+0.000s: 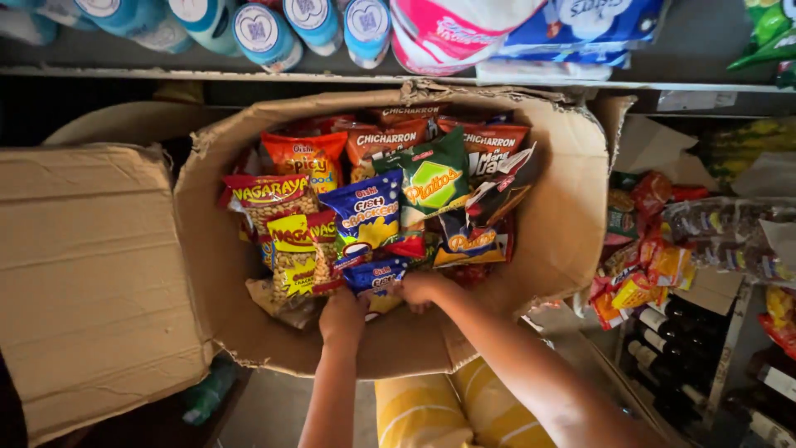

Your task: The person repeatedly picks up various snack packages from a cardboard box on the floor and places them onto a nearby shelf. The person handles multiple types of snacks, including chips and crackers, arranging them on the shelf by hand.

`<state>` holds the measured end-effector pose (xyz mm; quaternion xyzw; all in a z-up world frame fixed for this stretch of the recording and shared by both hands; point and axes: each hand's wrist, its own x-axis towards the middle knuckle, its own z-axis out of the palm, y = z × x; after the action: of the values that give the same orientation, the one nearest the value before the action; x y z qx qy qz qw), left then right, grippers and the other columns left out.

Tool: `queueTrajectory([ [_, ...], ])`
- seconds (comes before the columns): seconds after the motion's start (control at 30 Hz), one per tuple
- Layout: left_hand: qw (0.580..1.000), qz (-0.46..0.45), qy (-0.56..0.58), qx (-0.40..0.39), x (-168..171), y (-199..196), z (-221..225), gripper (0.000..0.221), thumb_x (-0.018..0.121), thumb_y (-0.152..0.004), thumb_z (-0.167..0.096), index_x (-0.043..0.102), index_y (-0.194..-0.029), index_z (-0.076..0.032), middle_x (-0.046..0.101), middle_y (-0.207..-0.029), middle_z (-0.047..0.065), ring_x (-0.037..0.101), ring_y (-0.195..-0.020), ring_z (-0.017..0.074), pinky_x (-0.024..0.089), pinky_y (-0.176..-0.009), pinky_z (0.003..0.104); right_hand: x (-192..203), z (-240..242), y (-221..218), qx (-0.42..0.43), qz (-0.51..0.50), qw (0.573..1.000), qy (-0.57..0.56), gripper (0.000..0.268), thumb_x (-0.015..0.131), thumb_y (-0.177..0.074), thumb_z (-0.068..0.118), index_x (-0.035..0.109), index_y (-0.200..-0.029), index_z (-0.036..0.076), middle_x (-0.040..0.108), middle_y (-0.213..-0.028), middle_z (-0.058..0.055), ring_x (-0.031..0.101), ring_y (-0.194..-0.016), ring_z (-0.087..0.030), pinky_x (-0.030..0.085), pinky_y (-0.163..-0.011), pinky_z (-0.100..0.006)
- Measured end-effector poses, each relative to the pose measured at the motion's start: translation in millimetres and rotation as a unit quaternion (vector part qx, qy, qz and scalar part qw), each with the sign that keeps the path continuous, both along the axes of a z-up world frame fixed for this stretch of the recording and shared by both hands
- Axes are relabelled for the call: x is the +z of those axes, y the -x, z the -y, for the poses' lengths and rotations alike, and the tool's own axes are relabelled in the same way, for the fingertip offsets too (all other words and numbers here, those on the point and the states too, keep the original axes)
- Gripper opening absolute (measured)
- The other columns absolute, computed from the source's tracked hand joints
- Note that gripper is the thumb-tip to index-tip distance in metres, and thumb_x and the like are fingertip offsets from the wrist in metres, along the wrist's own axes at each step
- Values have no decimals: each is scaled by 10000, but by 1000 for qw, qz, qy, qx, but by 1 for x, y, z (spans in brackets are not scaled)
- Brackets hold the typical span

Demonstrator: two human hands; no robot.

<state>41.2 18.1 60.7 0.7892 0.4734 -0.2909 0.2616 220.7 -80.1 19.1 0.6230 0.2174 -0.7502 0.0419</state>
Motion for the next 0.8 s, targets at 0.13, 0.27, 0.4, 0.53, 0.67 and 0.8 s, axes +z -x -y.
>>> queueTrajectory([
  [0.13,996,-25,29,77,50,-16,-21,601,674,-849,-640,736,-970,-54,741,-1037,201,737,-938,368,598,-770,479,-5,9,-16,-5,-60,995,-77,327,466,-1020,427,646,-1135,180,753,-809,-104,744,-754,-247,579,-661,-388],
  [0.27,986,2,108,129,74,-26,-34,649,686,-816,-678,766,-852,-35,758,-841,173,743,-782,325,589,-706,456,2,1,-25,-136,-24,937,-320,341,604,-1043,342,730,-1065,25,764,-935,-78,698,-881,-174,555,-798,-330],
  [0.4,917,109,290,251,34,-11,-35,618,610,-960,-523,732,-700,24,717,-605,134,745,-612,306,601,-623,428,51,-23,-29,-198,-3,918,-344,303,609,-1015,265,690,-1214,50,750,-1098,-57,684,-1016,-118,534,-889,-305],
  [0.53,940,241,199,132,60,-34,-52,462,592,-999,-402,762,-838,-4,752,-687,116,765,-670,235,568,-635,363,81,-34,-15,-214,55,909,-353,364,609,-1012,227,647,-1336,64,743,-1120,-91,683,-990,-157,540,-866,-313],
  [0.67,837,494,190,137,78,-52,-67,366,562,-935,-153,641,-1272,-35,772,-983,137,747,-867,185,582,-748,333,176,-49,-9,-331,75,860,-380,516,599,-985,132,498,-1491,104,678,-1317,-89,669,-1067,-139,552,-884,-312],
  [0.8,849,451,228,152,166,-81,-81,455,553,-947,-84,578,-1402,-70,746,-1010,210,668,-823,255,566,-734,393,228,-50,-17,-321,124,774,-532,555,596,-968,58,466,-1507,57,578,-1492,-91,672,-1107,-127,545,-960,-309],
])
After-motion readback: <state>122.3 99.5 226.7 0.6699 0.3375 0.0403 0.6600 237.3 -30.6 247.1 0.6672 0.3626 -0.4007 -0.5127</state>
